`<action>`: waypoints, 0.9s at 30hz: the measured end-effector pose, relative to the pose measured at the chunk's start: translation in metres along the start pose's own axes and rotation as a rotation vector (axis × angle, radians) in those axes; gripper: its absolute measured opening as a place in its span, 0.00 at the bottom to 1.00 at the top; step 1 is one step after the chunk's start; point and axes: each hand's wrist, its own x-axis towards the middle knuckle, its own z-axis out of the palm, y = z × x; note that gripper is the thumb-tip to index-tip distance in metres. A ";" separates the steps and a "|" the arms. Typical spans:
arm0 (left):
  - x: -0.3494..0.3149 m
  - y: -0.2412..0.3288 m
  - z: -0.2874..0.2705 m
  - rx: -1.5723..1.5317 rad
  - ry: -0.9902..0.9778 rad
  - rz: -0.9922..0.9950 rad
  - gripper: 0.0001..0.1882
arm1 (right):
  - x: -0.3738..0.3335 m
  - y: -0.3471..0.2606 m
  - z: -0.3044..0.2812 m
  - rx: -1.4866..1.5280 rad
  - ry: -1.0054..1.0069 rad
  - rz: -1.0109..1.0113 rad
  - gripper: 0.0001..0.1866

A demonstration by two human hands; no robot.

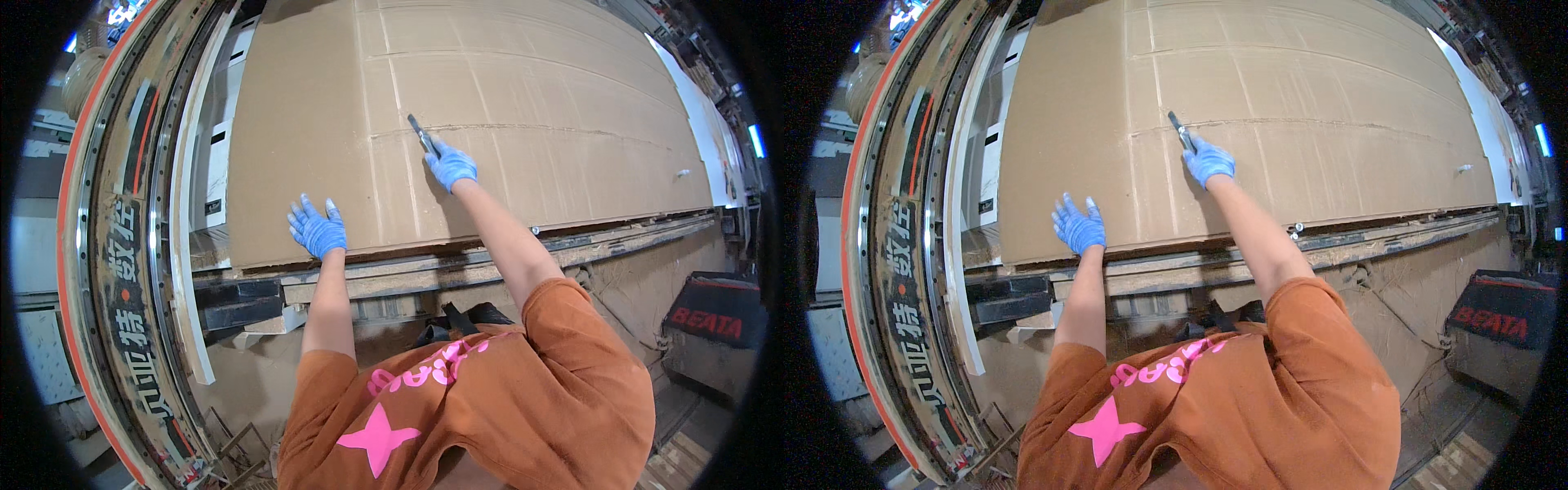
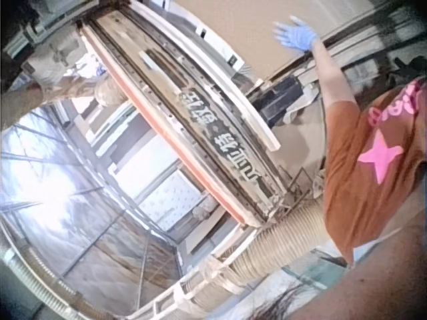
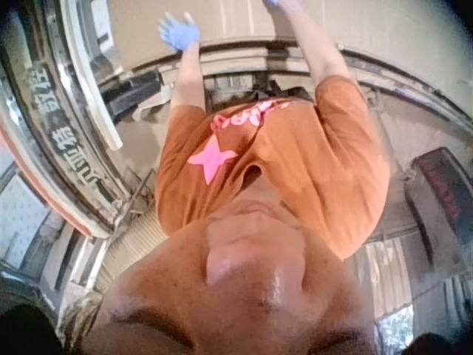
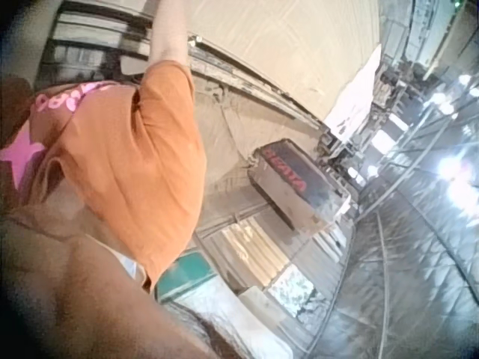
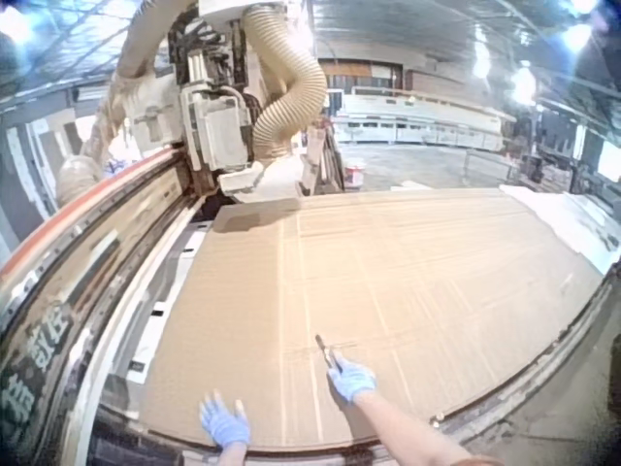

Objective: The person walks through a workshop, picks up a small bottle and a utility knife, then applies a line of adhesive along a seam on a large board and scrapes it with the knife. The person repeats the application and scraping on another seam.

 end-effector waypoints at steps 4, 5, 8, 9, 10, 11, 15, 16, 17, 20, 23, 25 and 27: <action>0.001 0.000 0.000 0.008 0.022 -0.007 0.35 | -0.034 0.006 0.002 0.002 0.090 0.003 0.25; 0.003 0.000 0.000 0.007 0.027 -0.009 0.35 | -0.031 0.007 0.000 -0.004 0.075 -0.007 0.25; -0.001 -0.002 0.001 0.003 0.025 0.006 0.35 | -0.019 0.017 -0.006 0.000 0.057 0.024 0.26; -0.004 -0.001 0.002 -0.004 0.023 0.022 0.35 | -0.006 0.019 -0.008 0.017 0.077 0.067 0.27; 0.002 -0.001 0.000 -0.013 0.039 0.029 0.35 | 0.007 0.013 -0.010 0.038 0.105 0.090 0.27; 0.003 -0.001 -0.001 -0.007 0.030 0.015 0.35 | 0.007 0.014 -0.011 0.048 0.094 0.072 0.28; 0.006 -0.001 -0.001 0.019 0.016 -0.026 0.34 | -0.034 0.031 0.000 0.009 0.056 0.026 0.27; 0.004 0.000 -0.001 0.029 0.008 -0.019 0.34 | -0.029 0.038 -0.003 0.039 0.077 0.051 0.26; 0.003 0.002 -0.001 0.022 0.009 -0.011 0.34 | -0.013 0.043 -0.010 0.069 0.101 0.072 0.26; 0.004 0.003 -0.001 0.008 0.028 0.006 0.35 | 0.008 0.047 -0.022 0.080 0.133 0.066 0.24; 0.004 0.000 0.000 0.009 0.038 -0.005 0.35 | -0.035 0.040 -0.017 0.018 0.092 0.061 0.24; 0.003 0.001 -0.003 0.024 -0.014 -0.032 0.35 | -0.033 0.048 -0.019 0.059 0.104 0.077 0.24; 0.004 0.002 -0.001 0.013 -0.007 -0.008 0.35 | -0.012 0.060 -0.022 0.086 0.132 0.073 0.25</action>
